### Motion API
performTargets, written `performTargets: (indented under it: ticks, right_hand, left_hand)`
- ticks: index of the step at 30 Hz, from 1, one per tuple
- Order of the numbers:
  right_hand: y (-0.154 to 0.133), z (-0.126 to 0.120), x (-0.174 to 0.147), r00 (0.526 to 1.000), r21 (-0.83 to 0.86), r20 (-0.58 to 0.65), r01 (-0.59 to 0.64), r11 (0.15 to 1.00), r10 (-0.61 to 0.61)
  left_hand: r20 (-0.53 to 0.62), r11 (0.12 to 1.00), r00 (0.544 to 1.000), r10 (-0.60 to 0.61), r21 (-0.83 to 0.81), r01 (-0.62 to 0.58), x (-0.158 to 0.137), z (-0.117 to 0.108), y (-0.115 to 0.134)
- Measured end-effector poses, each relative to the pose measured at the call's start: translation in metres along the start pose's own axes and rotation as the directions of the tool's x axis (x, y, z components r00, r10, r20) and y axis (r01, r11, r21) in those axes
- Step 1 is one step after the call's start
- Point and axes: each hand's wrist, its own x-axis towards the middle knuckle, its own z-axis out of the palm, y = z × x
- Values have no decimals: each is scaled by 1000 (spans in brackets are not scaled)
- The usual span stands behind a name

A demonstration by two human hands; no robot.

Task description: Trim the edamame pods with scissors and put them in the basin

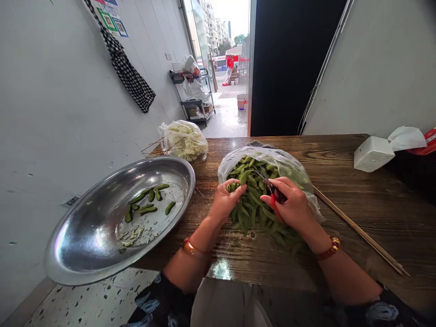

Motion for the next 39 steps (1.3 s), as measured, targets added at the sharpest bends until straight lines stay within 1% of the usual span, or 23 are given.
performTargets:
  ticks: [2,5,9,15,19,23,26,30,35,37,39]
  right_hand:
    - [1,1,0,1000,11,23,-5,1000,5]
    - [2,2,-1,999,26,52,-11,1000,9]
    - [4,2,-1,999,44,41,-7,999,5]
    - [0,-1,2,998,94,44,-40,995,36]
    - [-2,0,0,998,112,69,-13,994,5]
    - [-4,2,-1,998,124,51,29,992,-36]
    - [-5,2,-1,997,115,58,46,992,-53]
    - [-6,2,-2,990,87,116,74,993,-84]
    - [-4,1,-3,982,86,158,91,992,-104]
    - [-3,0,-2,979,89,173,94,992,-108]
    - [-1,-1,-2,976,86,187,96,992,-111]
  left_hand:
    - [38,999,999,-25,-46,27,-3,0,3]
    - [84,999,996,-30,-40,33,-7,3,5]
    - [122,999,992,-23,-30,27,-10,6,4]
    - [166,994,986,-25,-101,43,-10,6,3]
    - [220,998,975,-28,-41,38,-14,9,7]
    - [276,1000,961,-17,10,15,-18,10,12]
    - [256,999,967,-8,35,-1,-18,9,12]
    - [194,999,981,13,42,-21,-15,7,10]
    - [179,999,983,44,16,-48,-14,5,13]
    - [177,997,982,73,24,-78,-12,3,15]
    - [177,990,976,124,45,-133,-10,1,16]
